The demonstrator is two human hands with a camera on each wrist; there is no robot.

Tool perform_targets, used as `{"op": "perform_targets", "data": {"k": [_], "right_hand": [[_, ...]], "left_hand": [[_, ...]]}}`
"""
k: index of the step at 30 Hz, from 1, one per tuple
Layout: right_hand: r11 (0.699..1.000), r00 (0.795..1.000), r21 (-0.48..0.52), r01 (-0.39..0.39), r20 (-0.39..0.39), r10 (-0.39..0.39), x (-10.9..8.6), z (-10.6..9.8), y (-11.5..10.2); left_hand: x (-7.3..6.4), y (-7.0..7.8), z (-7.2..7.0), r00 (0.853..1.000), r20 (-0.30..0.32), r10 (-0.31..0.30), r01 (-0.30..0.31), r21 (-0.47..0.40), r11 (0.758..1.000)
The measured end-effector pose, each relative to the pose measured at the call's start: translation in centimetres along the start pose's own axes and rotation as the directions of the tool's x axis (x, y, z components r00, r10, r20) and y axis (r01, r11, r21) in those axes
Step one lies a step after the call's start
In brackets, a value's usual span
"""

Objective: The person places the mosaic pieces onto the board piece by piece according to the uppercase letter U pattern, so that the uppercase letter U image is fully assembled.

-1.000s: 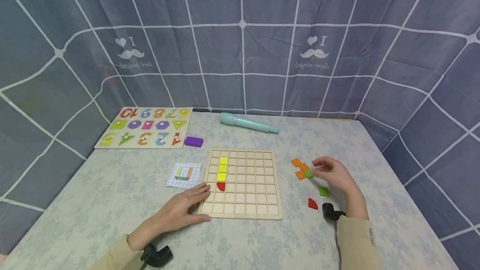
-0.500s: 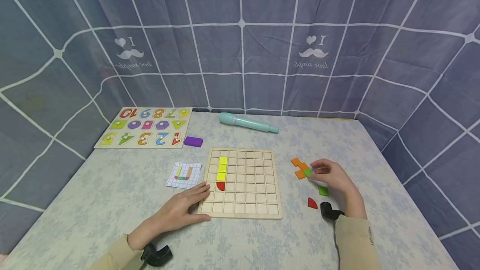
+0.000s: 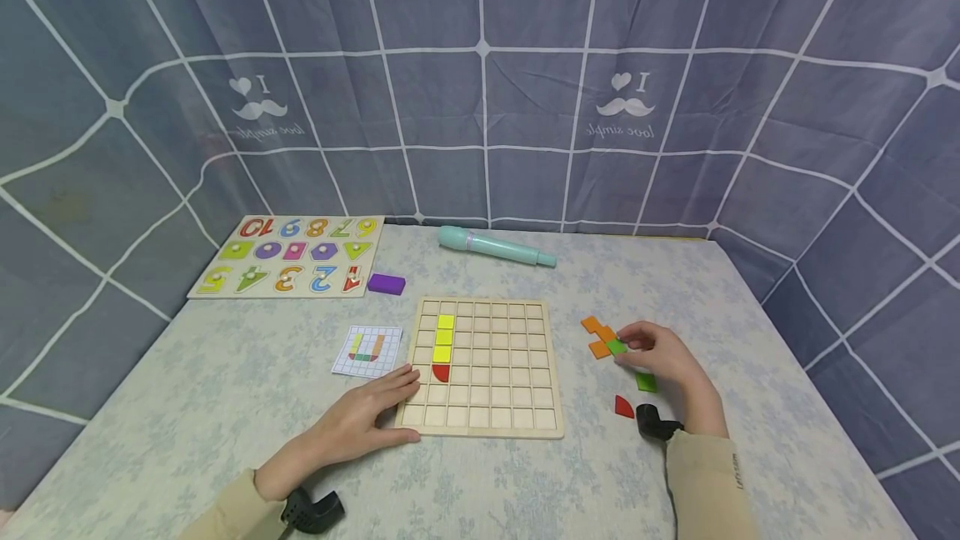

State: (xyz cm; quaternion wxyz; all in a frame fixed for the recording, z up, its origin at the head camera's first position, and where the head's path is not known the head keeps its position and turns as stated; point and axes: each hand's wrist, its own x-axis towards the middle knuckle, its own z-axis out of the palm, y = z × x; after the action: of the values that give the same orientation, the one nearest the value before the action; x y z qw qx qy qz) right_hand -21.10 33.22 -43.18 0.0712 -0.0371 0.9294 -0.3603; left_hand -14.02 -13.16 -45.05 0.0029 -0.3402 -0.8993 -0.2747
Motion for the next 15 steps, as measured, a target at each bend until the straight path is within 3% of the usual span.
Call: {"op": "perform_targets", "data": {"k": [15], "right_hand": [[0.999,1.0,-0.005,-0.032,-0.001,0.032,-0.08,0.18,-0.28]], "left_hand": [[0.0,0.1,-0.06,1.0,0.012,-0.013,0.013,-0.011,1.0]]}}
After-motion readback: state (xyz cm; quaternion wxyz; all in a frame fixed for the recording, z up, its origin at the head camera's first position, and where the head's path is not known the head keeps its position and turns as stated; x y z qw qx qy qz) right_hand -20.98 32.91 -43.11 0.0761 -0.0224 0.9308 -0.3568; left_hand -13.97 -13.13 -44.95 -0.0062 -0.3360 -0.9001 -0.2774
